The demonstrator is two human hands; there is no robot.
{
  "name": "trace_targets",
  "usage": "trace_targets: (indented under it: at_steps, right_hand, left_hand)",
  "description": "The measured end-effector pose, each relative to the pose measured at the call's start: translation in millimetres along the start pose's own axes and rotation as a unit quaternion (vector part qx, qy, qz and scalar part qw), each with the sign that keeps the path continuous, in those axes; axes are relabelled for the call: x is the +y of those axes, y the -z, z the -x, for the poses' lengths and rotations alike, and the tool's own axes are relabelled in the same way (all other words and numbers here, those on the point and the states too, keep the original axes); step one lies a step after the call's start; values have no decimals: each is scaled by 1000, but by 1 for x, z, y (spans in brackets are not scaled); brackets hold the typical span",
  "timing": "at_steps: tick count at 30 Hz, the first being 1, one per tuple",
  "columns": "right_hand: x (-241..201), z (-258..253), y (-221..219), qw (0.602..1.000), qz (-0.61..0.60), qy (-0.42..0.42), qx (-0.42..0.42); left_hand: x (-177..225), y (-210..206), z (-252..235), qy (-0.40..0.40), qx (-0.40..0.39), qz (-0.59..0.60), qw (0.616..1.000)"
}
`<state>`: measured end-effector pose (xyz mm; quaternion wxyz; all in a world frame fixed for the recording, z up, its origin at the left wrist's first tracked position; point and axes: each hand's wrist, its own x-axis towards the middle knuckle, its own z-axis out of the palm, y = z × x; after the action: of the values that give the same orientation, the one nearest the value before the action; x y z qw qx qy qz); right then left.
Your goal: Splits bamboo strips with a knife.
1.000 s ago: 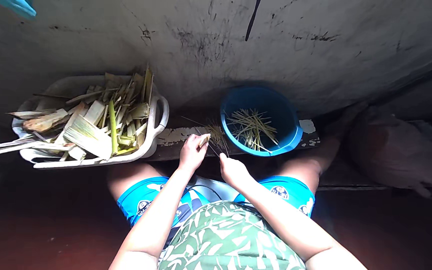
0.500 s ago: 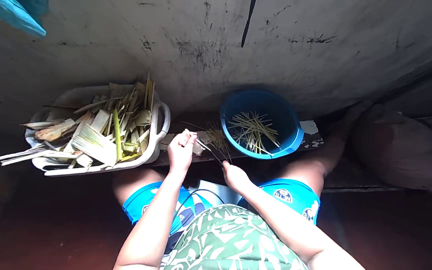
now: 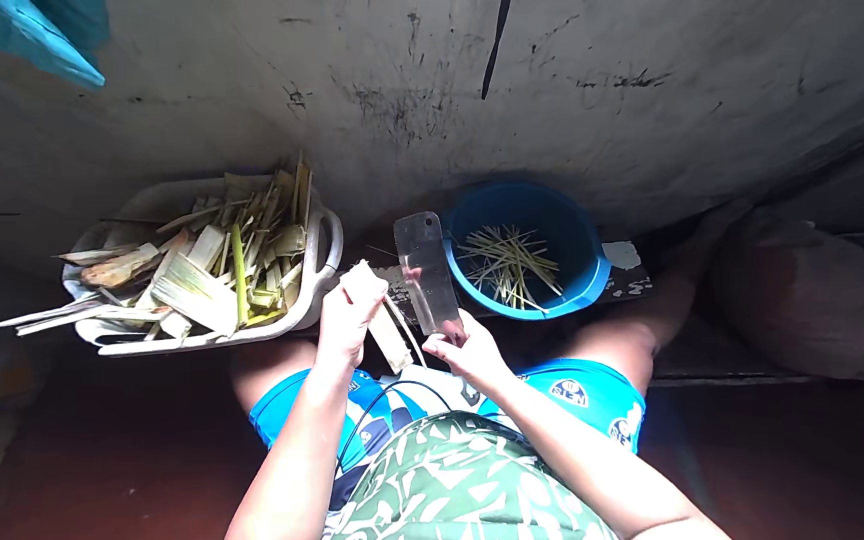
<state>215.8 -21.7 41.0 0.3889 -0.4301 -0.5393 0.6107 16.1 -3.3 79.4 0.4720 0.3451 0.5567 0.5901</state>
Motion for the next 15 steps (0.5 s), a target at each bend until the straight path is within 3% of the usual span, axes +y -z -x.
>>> trace_targets:
  at_steps: [9,12,15]
  right_hand:
    - [-12,4,-4,997,-81,-19,-9]
    - [-12,4,-2,996,-91,-15,15]
    - [-9,2,2,993,-109,-18,40]
  left_hand:
    - [-4,-17,11,-7,-85,11,996]
    - [-15,-16,0,-11,-51,-31,998]
    - [-42,-9,-33,23,4,-148,989]
